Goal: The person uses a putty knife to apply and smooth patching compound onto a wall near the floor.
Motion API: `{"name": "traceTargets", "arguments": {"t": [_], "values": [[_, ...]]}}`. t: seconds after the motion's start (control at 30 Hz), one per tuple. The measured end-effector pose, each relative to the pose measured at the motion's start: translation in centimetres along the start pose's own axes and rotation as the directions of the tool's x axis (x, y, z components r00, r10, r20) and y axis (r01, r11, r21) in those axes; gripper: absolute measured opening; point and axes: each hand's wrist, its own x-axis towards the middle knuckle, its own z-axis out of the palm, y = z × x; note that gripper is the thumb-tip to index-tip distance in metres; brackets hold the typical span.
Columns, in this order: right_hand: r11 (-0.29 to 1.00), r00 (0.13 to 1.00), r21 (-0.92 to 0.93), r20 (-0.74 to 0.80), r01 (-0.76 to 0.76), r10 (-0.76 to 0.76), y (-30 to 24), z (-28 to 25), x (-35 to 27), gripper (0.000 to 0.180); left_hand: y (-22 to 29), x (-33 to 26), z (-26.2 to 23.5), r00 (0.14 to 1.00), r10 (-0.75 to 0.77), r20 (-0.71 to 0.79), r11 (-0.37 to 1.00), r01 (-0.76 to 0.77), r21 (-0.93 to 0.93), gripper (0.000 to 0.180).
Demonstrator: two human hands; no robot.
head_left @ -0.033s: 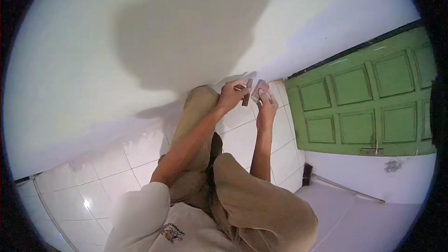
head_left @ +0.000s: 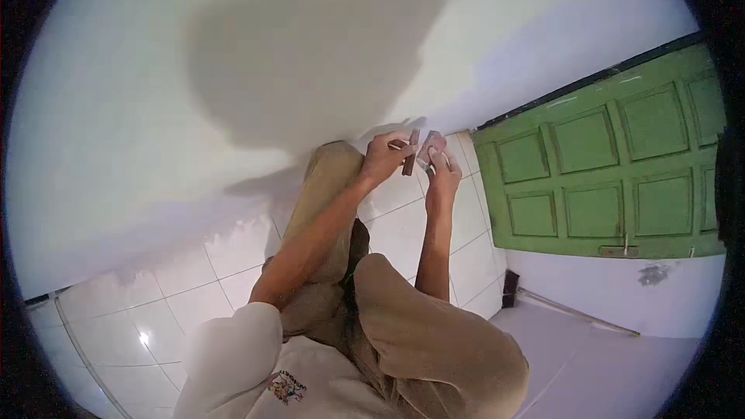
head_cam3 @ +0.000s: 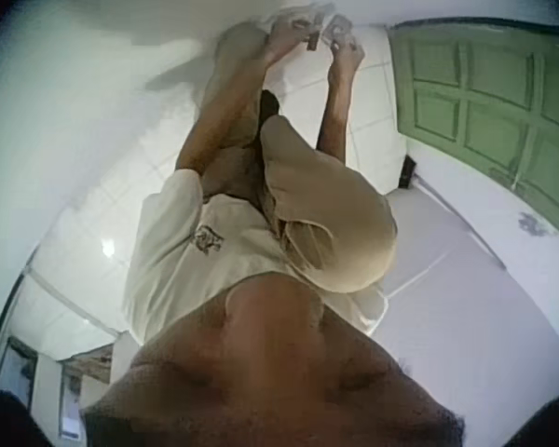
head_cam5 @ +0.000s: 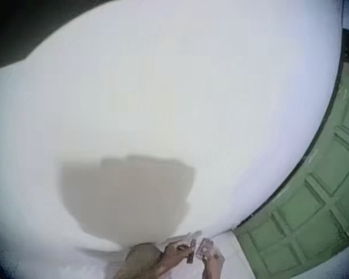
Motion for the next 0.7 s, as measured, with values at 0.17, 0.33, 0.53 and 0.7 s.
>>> {"name": "traceTargets", "arguments": {"t": [0.17, 0.33, 0.53, 0.7], "values": [[0.984, 0.982, -0.043, -0.072, 0.172, -0.175, -0.1, 0.8, -0.6, 0.04, 0.3, -0.3, 0.3, 0.998, 0.029, -0.055, 0.999, -0.026, 0.046, 0.028], [0.884, 0.941, -0.324, 0.076, 0.337, -0.33, 2.1, -0.8, 0.9, 0.027, -0.1, -0.4, -0.3, 0.993, 0.09, -0.07, 0.995, -0.093, -0.037, 0.025], [0.777, 0.916, -0.494, 0.12, 0.39, -0.383, 1.9, 0.0, 0.6, 0.024, 0.1, 0.0, 0.0, 0.997, 0.006, -0.071, 0.999, -0.003, 0.041, 0.027], [0.798, 0.923, -0.483, 0.061, 0.361, -0.38, 1.7, 1.0, -0.3, 0.023, -0.4, 0.0, -0.1, 0.989, 0.071, -0.128, 0.996, -0.078, -0.052, 0.019]]}}
